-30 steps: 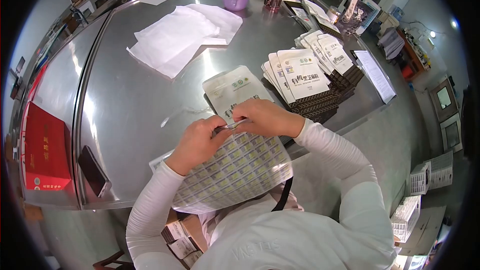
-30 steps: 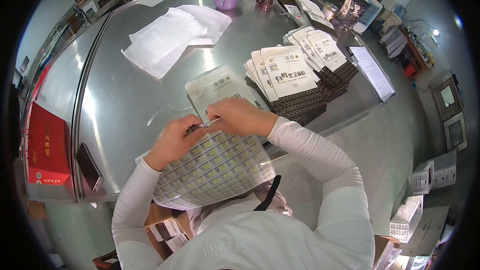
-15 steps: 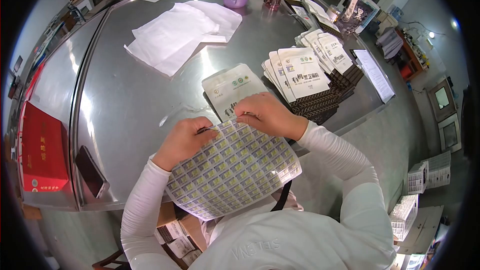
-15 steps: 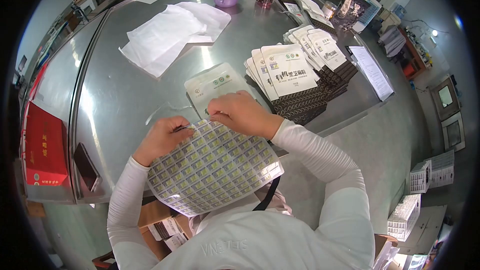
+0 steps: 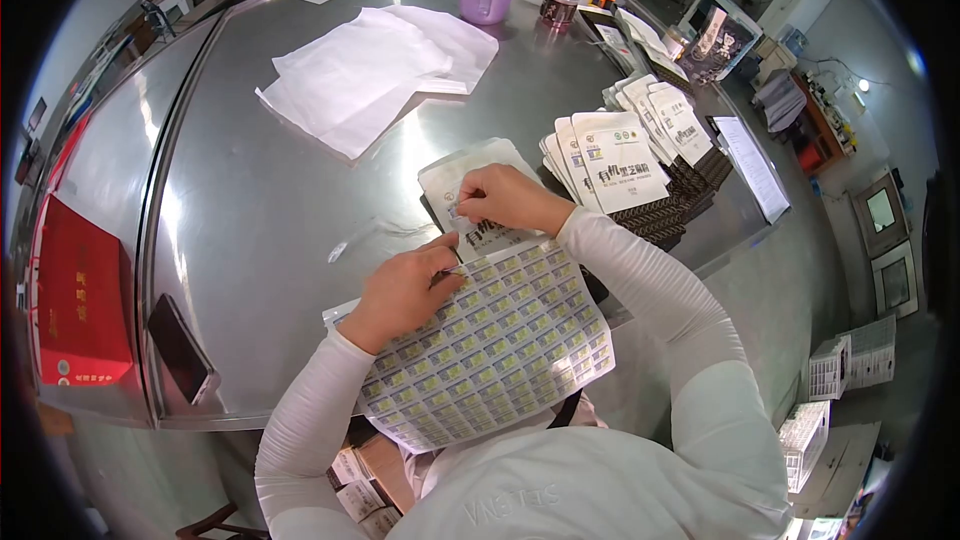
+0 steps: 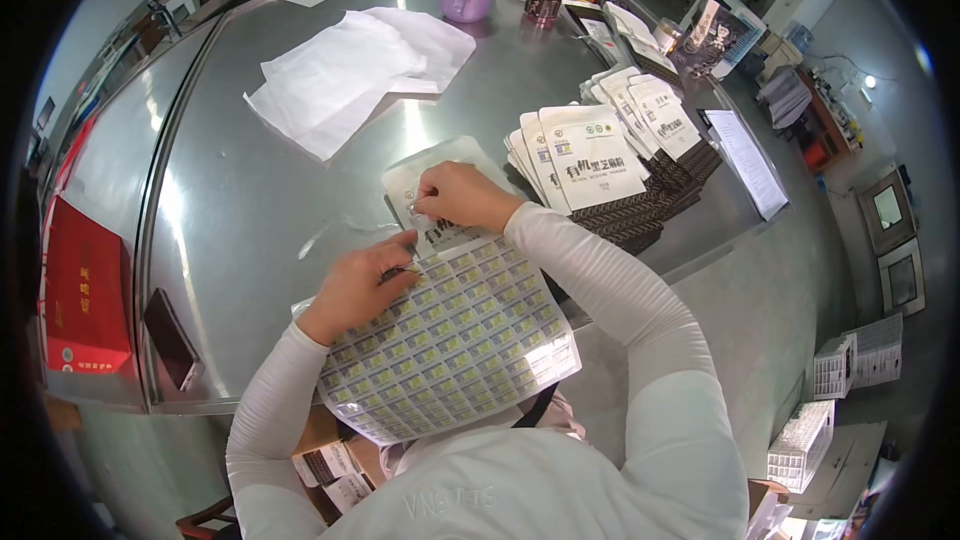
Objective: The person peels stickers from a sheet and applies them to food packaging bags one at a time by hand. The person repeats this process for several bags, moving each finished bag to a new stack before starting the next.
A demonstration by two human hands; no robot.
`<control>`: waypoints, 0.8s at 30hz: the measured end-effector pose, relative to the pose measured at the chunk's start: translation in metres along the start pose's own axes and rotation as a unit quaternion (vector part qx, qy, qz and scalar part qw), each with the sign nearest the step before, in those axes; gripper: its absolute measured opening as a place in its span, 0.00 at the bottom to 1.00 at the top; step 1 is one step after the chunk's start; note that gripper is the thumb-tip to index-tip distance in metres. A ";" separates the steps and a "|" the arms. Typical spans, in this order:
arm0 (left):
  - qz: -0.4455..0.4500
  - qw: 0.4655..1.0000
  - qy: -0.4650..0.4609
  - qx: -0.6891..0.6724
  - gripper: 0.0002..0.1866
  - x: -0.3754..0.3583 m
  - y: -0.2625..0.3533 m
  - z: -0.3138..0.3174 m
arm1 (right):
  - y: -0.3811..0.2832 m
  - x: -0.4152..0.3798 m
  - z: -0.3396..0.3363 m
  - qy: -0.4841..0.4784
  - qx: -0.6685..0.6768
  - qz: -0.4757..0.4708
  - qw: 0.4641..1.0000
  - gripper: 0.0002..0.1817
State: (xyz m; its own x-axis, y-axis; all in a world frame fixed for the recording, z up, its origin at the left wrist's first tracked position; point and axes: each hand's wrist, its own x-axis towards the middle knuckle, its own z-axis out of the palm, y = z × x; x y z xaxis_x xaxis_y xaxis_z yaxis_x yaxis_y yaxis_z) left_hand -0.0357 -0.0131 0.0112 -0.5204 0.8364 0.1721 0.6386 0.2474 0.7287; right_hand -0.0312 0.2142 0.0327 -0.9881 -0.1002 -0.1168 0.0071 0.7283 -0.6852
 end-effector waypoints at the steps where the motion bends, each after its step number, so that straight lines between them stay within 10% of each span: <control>1: -0.002 1.000 -0.004 0.000 0.09 0.001 0.000 0.000 | -0.001 0.001 -0.001 -0.005 -0.004 0.006 1.000 0.09; 16: -0.034 0.999 -0.022 -0.002 0.09 0.003 0.002 -0.002 | 0.006 0.007 0.024 0.103 -0.162 -0.035 0.981 0.14; 24: -0.001 1.000 -0.008 0.001 0.09 0.005 0.000 -0.002 | 0.002 -0.021 -0.018 0.160 -0.194 0.125 0.960 0.34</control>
State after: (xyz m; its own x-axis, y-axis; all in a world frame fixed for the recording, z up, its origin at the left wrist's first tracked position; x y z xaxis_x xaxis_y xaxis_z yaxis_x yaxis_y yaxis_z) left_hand -0.0398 -0.0100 0.0135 -0.5126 0.8437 0.1596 0.6381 0.2500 0.7282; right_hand -0.0137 0.2295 0.0469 -0.9601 0.2783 0.0260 0.2535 0.9061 -0.3387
